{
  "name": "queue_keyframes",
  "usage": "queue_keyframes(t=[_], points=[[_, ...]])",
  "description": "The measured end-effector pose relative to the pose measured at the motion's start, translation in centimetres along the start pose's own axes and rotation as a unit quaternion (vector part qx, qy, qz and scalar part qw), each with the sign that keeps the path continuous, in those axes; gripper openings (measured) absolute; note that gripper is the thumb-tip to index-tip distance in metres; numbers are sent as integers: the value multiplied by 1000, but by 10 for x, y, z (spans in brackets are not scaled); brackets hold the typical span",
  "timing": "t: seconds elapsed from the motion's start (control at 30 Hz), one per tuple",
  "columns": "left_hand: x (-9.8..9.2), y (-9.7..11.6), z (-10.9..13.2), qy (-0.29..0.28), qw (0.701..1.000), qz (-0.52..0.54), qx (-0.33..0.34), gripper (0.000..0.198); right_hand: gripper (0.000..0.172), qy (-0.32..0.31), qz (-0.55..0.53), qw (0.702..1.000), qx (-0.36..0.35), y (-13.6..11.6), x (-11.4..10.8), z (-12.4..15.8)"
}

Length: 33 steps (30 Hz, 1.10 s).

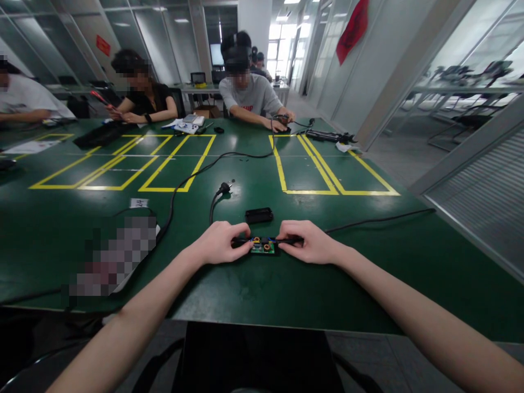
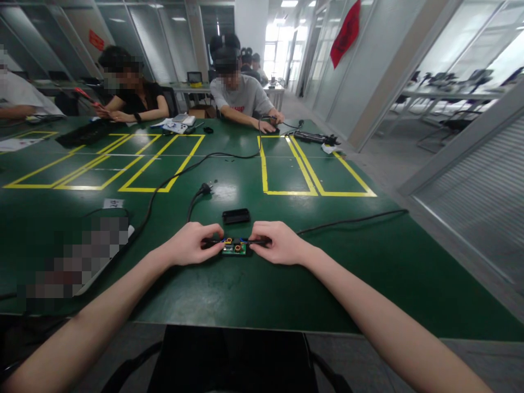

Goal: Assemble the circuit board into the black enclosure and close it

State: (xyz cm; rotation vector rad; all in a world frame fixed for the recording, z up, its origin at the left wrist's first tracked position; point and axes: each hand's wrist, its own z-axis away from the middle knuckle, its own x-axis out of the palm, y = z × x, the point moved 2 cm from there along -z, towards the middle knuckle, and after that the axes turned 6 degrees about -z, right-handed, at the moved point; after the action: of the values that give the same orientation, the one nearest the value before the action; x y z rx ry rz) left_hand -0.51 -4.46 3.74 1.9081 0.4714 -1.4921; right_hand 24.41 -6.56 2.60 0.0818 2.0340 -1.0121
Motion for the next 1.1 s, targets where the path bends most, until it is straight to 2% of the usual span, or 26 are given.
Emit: queue_keyframes(t=[0.2,0.37,0.47,0.6,0.77,0.93,1.03,1.1], points=[[2,0,1,3,1000,-24,18,23,12,-8,45,999,6,-6,-3,-2],[3,-3,0,22,999,-24,33,40,27,6,63,998,19,-3,-1,-2],[4,-4,0,50,998,-22,42,44,19,31,90,995,7,0,1,-3],[5,-5,-2,69,996,-23,45,37,17,29,119,992,-39,-1,0,-7],[3,-4,-2,87,994,25,60,29,19,-10,146,988,-57,0,-3,-5],[2,-8,-4,97,990,95,29,11,17,7,72,997,-14,7,-7,-1],[3,-10,-6,85,988,129,16,13,15,20,22,999,17,10,-9,-1],[4,-10,-7,75,988,131,13,18,16,11,15,1000,10,9,-9,-2]])
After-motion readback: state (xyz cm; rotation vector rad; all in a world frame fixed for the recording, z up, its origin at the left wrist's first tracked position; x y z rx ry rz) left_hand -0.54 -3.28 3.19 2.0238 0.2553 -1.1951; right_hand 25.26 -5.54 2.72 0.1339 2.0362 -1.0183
